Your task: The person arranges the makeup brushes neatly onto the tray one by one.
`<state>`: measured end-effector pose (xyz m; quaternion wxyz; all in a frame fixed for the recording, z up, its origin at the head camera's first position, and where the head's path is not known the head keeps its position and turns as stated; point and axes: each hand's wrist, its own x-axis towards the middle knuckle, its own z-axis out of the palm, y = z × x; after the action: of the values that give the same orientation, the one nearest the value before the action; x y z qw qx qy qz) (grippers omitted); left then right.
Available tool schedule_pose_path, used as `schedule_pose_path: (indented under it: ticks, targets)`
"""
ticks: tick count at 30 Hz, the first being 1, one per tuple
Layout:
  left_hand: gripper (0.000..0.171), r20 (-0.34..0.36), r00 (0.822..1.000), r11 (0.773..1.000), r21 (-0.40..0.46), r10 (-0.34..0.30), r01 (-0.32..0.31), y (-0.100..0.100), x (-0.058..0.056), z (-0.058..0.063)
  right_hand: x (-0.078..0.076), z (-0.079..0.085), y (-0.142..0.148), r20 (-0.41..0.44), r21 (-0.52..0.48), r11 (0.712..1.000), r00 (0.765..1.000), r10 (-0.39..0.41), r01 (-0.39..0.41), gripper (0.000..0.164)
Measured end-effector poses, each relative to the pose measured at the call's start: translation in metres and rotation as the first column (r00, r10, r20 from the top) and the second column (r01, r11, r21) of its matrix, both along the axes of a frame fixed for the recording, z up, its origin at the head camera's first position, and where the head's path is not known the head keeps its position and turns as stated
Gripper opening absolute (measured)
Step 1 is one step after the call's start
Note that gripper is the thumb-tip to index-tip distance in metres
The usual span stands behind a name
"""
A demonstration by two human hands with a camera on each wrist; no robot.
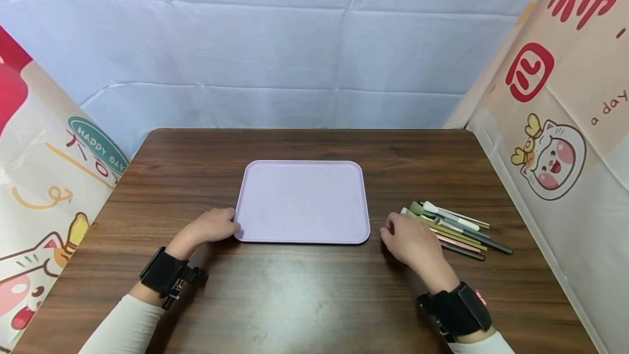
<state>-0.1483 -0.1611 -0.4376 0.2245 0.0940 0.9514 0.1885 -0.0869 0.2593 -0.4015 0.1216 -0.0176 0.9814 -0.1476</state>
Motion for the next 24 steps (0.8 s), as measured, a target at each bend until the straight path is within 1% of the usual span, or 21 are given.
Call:
schedule_pose_path:
  ticks: [6, 8, 11, 14, 17, 21, 24]
  targets:
    - [0.019, 0.012, 1.0, 1.0, 0.011, 0.012, -0.012, 0.0, 0.001, 0.002, 0.012, 0.003, 0.022, -0.073, 0.031, 1.0, 0.997, 0.007, -0.004, 0.022]
    - [0.019, 0.011, 1.0, 1.0, 0.012, 0.013, -0.013, 0.0, 0.001, 0.002, 0.016, 0.002, 0.029, -0.091, 0.04, 0.999, 0.996, 0.008, -0.004, 0.024]
    - [0.019, 0.003, 1.0, 1.0, 0.012, 0.011, -0.011, -0.001, 0.001, 0.001, 0.023, 0.0, 0.042, -0.11, 0.042, 0.999, 0.994, 0.008, -0.004, 0.023]
    - [0.018, -0.009, 1.0, 1.0, 0.011, 0.009, -0.009, 0.0, 0.001, 0.0, 0.029, -0.001, 0.054, -0.126, 0.052, 0.999, 0.992, -0.011, 0.017, 0.023]
    - [0.016, -0.021, 1.0, 1.0, 0.009, 0.005, -0.005, 0.0, 0.001, 0.0, 0.035, -0.002, 0.065, -0.135, 0.075, 0.996, 0.99, -0.038, 0.048, 0.032]
    - [0.016, -0.027, 1.0, 1.0, 0.011, 0.003, -0.003, 0.0, 0.002, 0.001, 0.04, -0.004, 0.076, -0.122, 0.098, 0.993, 0.991, -0.059, 0.071, 0.044]
    - [0.016, -0.025, 1.0, 1.0, 0.012, 0.005, -0.005, 0.0, 0.002, 0.0, 0.044, -0.006, 0.082, -0.111, 0.098, 0.992, 0.992, -0.066, 0.077, 0.047]
